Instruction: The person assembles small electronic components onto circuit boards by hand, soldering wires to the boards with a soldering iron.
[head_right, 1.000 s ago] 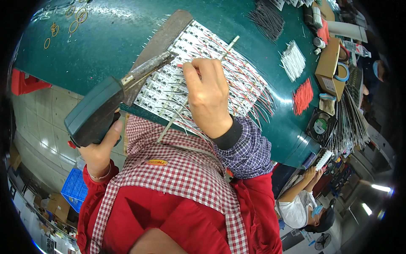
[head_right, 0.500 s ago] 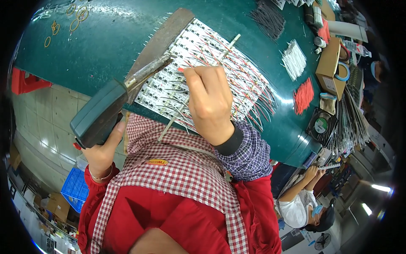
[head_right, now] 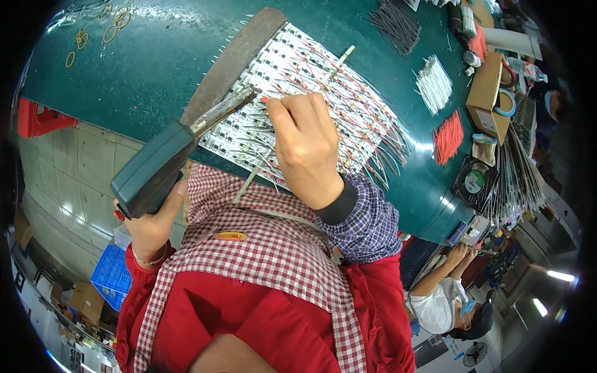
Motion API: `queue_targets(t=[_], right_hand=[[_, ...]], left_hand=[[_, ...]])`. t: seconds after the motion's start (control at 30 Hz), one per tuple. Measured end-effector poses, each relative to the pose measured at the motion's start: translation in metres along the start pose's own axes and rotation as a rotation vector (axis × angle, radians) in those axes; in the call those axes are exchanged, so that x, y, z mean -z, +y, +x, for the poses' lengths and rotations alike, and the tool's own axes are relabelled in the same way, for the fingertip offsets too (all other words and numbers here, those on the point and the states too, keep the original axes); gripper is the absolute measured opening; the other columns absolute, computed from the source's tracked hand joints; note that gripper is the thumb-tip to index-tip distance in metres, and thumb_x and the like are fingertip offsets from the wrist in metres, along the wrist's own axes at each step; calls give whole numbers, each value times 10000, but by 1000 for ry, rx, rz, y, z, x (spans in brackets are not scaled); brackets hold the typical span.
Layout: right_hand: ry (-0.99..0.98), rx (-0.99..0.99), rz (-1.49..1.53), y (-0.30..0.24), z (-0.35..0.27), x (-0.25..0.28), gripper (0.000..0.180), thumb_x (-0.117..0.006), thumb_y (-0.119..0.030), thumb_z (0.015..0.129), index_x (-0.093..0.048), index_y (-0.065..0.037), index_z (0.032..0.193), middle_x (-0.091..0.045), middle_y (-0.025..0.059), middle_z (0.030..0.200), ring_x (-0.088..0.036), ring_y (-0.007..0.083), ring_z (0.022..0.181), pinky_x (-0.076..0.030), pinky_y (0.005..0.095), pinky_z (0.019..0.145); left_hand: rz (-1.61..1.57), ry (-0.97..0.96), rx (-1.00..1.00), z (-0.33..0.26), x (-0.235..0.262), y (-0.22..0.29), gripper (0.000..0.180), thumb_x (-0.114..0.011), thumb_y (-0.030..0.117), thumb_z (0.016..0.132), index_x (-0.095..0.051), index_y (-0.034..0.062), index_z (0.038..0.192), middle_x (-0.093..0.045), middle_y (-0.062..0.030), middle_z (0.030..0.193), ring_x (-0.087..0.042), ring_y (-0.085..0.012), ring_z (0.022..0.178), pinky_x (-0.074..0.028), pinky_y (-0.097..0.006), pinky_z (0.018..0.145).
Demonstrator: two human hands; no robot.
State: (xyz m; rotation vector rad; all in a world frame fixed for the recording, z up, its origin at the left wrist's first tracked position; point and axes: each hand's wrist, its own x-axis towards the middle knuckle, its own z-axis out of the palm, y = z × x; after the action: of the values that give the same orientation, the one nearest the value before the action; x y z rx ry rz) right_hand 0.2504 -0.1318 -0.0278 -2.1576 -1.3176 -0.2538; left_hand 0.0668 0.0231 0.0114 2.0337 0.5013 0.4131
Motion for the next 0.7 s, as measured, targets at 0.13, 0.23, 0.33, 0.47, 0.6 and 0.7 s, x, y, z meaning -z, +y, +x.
queue_targets(t=[0.13, 0.23, 0.33, 0.47, 0.6, 0.7], right_hand=[[-3, 7, -4, 0, 0, 1, 258, -672, 75, 695, -636, 13, 942, -556, 98, 815, -537, 246, 751, -459, 342, 621], [-5, 9, -5, 1, 0, 1, 270, -670, 78, 687, -635, 16, 947, -557, 100, 819, -536, 250, 754, -460, 344, 625], [-10, 9, -6, 1, 0, 1, 277, -663, 78, 682, -633, 21, 951, -560, 102, 828, -536, 251, 759, -462, 344, 628], [-27, 5, -24, 1, -1, 1, 280, -650, 78, 679, -631, 24, 953, -562, 104, 834, -537, 252, 767, -463, 345, 631], [-27, 7, -29, 0, 0, 1, 279, -646, 78, 677, -630, 24, 950, -563, 105, 838, -537, 253, 768, -462, 345, 630], [-25, 9, -39, 1, 0, 1, 269, -651, 74, 682, -631, 22, 946, -562, 104, 837, -537, 251, 768, -462, 343, 630]], left_hand=[[-121, 6, 65, 0, -1, -3, 181, -726, -32, 721, -682, -40, 896, -695, -119, 853, -664, -184, 659, -504, -284, 585], [-109, 4, 72, 0, -1, -2, 181, -718, -41, 719, -680, -40, 896, -686, -131, 847, -663, -204, 676, -508, -286, 612], [-120, -12, 115, 0, -1, 0, 179, -710, -46, 719, -677, -43, 895, -677, -131, 842, -660, -220, 693, -510, -292, 632], [-99, -25, 113, 0, -1, 0, 184, -706, -50, 712, -674, -45, 893, -670, -130, 838, -656, -225, 696, -507, -294, 634], [-98, -2, 118, -2, -2, 0, 189, -717, -32, 705, -685, -27, 891, -677, -122, 844, -657, -219, 677, -506, -302, 599], [1, -1, 69, -8, -1, -3, 149, -724, -2, 716, -704, 1, 864, -684, -104, 853, -660, -221, 658, -505, -303, 573]])
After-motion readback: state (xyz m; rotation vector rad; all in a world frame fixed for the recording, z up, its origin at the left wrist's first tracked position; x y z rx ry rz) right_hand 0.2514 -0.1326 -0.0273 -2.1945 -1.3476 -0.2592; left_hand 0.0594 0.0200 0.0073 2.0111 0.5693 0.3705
